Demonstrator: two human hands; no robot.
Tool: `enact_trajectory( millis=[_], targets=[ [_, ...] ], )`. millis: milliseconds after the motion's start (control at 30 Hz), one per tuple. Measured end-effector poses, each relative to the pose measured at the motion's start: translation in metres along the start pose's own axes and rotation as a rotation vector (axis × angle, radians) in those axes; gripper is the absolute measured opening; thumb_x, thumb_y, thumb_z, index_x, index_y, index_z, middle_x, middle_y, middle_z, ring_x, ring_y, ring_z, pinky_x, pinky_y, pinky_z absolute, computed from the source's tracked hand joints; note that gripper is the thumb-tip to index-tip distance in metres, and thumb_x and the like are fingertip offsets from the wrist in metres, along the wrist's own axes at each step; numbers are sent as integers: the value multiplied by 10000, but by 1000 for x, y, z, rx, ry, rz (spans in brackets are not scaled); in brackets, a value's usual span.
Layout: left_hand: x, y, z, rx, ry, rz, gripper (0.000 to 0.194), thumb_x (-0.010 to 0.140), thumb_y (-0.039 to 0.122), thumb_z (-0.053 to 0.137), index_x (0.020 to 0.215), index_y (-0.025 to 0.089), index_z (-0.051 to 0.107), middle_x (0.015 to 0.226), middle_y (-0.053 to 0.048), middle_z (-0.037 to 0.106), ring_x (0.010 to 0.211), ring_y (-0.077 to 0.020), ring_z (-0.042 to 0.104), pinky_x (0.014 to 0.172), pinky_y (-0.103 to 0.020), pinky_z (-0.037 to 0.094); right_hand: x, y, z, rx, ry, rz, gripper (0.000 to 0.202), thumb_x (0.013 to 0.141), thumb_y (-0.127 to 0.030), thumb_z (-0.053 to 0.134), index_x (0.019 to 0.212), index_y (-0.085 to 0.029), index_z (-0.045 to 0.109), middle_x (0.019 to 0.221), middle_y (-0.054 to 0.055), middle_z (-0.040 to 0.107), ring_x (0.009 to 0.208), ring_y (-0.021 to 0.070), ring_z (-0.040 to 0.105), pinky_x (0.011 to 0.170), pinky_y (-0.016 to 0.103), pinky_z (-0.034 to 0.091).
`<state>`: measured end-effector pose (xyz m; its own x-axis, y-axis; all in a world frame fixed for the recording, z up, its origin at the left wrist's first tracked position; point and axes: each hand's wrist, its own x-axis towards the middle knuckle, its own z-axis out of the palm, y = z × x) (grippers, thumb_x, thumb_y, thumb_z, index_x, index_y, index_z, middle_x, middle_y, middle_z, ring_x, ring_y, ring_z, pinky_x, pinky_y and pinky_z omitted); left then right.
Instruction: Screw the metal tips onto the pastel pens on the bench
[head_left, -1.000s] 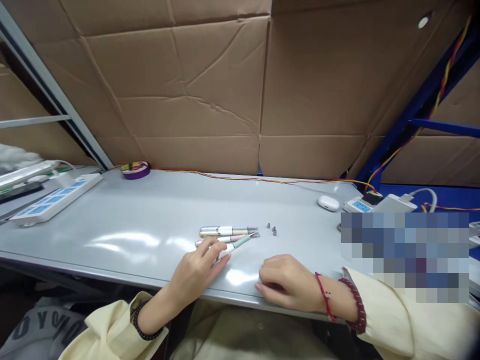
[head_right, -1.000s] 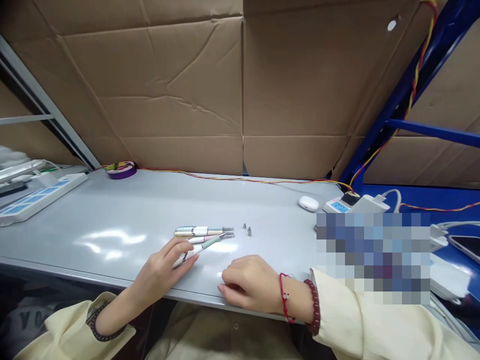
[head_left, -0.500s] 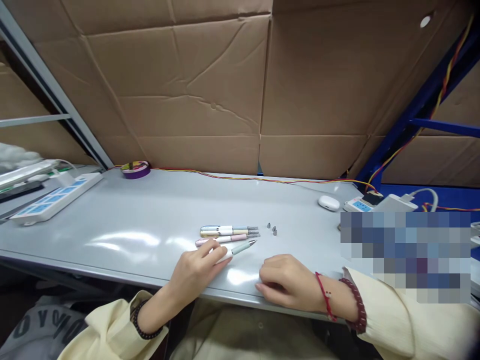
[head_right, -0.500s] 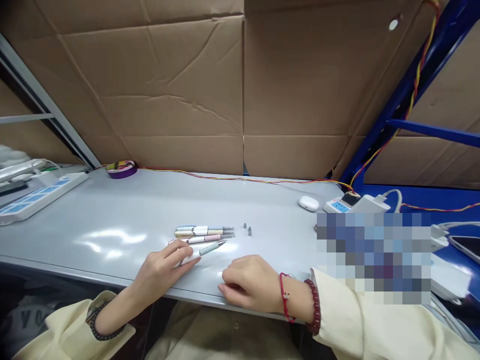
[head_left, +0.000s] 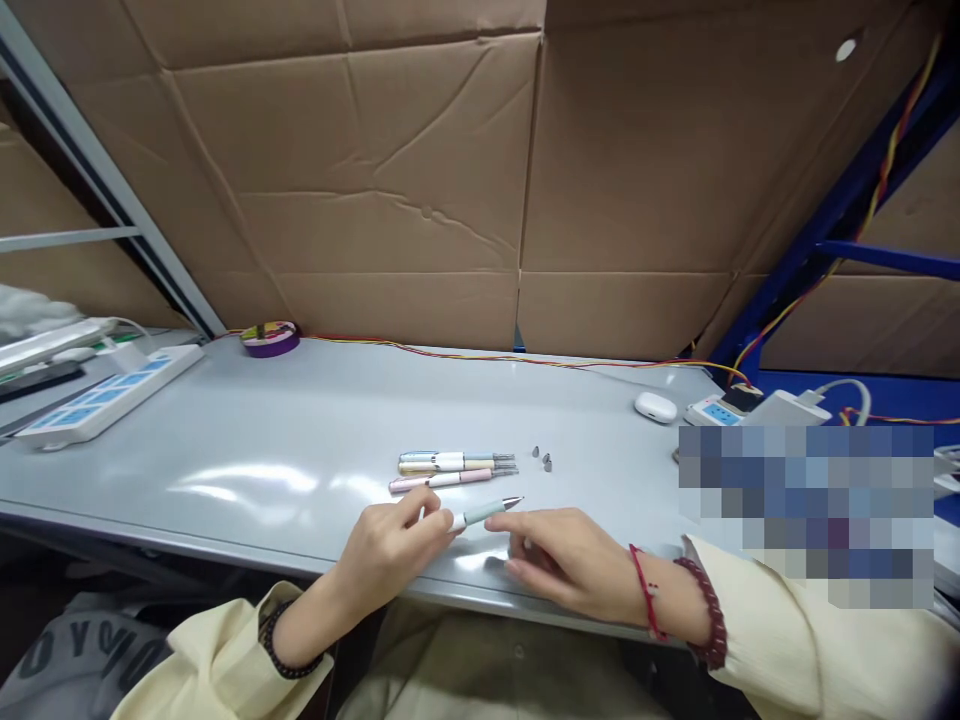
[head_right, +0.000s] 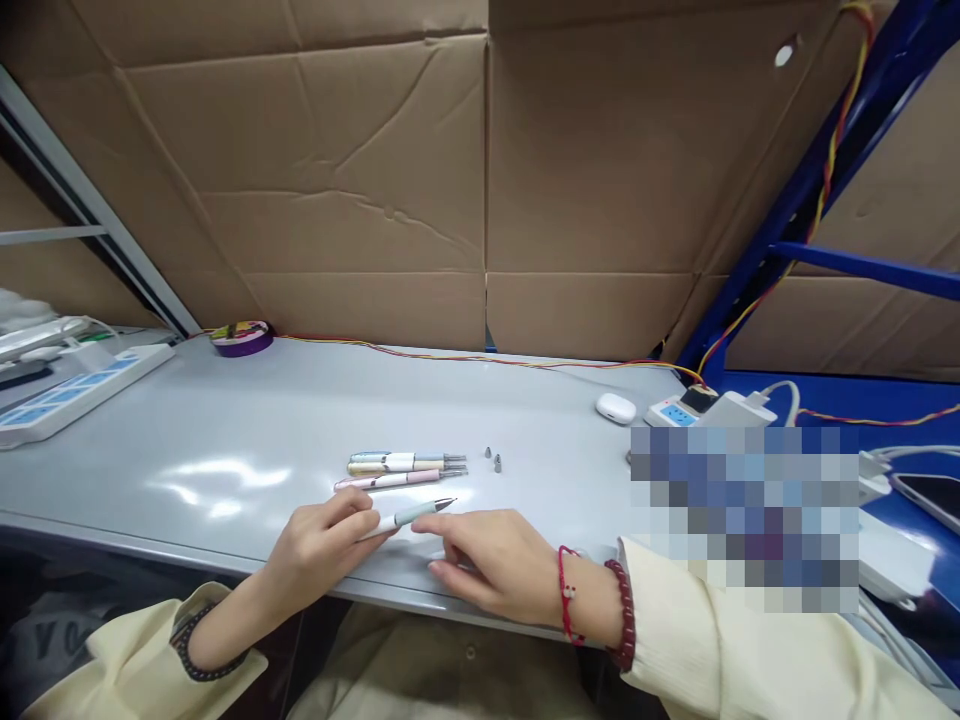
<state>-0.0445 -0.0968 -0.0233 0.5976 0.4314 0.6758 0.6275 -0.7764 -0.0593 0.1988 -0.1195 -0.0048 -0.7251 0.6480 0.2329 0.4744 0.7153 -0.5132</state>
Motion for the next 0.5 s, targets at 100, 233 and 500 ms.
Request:
enact_trajectory(
  millis=[100, 233, 500],
  targets=[
    [2, 2, -2, -38, 1, 28, 116, 846, 188, 521, 732, 181, 501, 679, 13, 522, 504, -71, 454, 465, -166, 358, 2, -1, 4, -87, -10, 5, 459, 910, -297, 408, 1347, -188, 315, 913, 62, 634, 779, 168, 573, 702, 273, 435],
    [4, 4, -9, -191, -56, 81, 66, 809, 229, 528, 769, 186, 498, 722, -16, 539, 556, -102, 490, 491, -193, 381, 7, 0, 9, -163, 23, 67, 575, 888, -302, 420, 1398, -139, 211, 998, 128, 604, 847, 219, 560, 699, 321, 452],
    [6, 1, -15, -522, -42, 91, 220, 811, 364, 387, 882, 177, 478, 719, -50, 516, 613, -156, 504, 502, -243, 406, 15, -8, 10, -190, -1, 114, 591, 858, -300, 429, 1378, -115, 219, 1086, 157, 582, 918, 251, 551, 712, 346, 454]
  ],
)
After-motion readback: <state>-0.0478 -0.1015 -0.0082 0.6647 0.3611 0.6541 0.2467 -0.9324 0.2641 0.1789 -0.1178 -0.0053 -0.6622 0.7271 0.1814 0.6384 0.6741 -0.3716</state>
